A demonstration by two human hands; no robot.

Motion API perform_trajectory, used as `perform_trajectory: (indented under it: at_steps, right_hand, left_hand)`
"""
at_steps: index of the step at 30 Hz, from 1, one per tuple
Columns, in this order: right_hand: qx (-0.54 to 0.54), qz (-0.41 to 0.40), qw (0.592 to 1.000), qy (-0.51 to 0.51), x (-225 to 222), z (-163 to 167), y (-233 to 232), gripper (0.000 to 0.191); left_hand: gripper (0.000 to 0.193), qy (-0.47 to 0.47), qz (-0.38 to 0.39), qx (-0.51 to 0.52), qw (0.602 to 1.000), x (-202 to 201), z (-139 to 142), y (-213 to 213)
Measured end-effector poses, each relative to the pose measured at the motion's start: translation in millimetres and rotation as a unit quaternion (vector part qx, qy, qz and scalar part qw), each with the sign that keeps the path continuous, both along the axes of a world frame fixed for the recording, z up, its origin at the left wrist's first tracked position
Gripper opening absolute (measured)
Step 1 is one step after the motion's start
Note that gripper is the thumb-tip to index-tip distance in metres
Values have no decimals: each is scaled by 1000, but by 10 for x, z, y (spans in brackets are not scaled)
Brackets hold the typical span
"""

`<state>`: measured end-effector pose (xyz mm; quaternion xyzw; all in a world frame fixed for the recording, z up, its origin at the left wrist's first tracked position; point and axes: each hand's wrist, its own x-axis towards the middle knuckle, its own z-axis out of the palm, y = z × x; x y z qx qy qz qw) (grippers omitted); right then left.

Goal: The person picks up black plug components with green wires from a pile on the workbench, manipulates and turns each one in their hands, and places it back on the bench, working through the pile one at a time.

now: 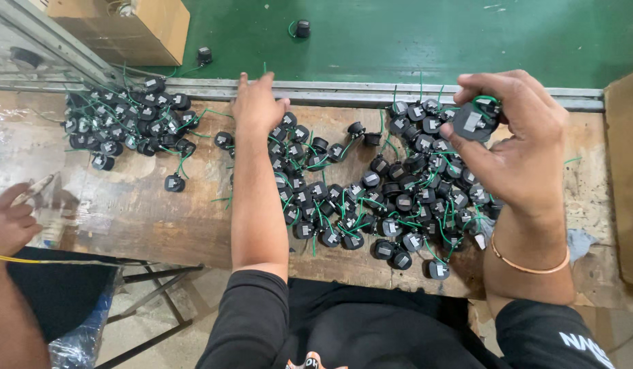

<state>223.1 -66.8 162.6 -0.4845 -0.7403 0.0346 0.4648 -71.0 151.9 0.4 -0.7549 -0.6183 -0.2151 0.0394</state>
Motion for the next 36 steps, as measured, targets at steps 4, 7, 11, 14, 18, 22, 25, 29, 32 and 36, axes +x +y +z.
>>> perform_trajectory:
  at_steps: [4, 7, 11, 14, 18, 22, 25, 29, 32, 36]
  right_hand:
    - [16, 19, 1000, 5, 73, -98, -4, 44]
    - [-5, 8, 999, -34, 142, -115, 19, 46]
    - [-137, 27, 989, -45, 132, -111, 121, 70]
    - [-253, 33, 963, -93, -1, -207, 232, 80]
    - [-256, 127, 958, 2, -57, -332, 232, 70]
    - [-284, 200, 917, 196, 71, -326, 140, 55]
    - [-142, 120, 979, 83, 77, -324, 85, 44]
    - [-65, 20, 997, 34, 49, -255, -6, 36]
    - [-22, 0, 1000, -2, -51, -233, -106, 33]
    - [-25, 12, 999, -23, -147, -253, -262, 36]
  left_hand:
    - [18, -22, 12, -163, 986, 59, -111, 30]
    - [15, -72, -93, -32, 993, 180, 158, -135]
    - [44, -347, -304, -81, 884, 489, 703, -608]
    - [66, -447, -409, -93, 790, 863, 901, -1104]
    - [57, -510, -403, -76, 756, 1078, 982, -1426]
    - [43, -512, -436, 38, 739, 1056, 1012, -1512]
    - [35, -502, -487, 8, 715, 999, 1056, -1506]
    - [25, -520, -538, -56, 662, 958, 1112, -1485]
    - [23, -532, -535, -33, 656, 986, 1093, -1545]
    - [25, -676, -461, -189, 543, 1105, 941, -1708]
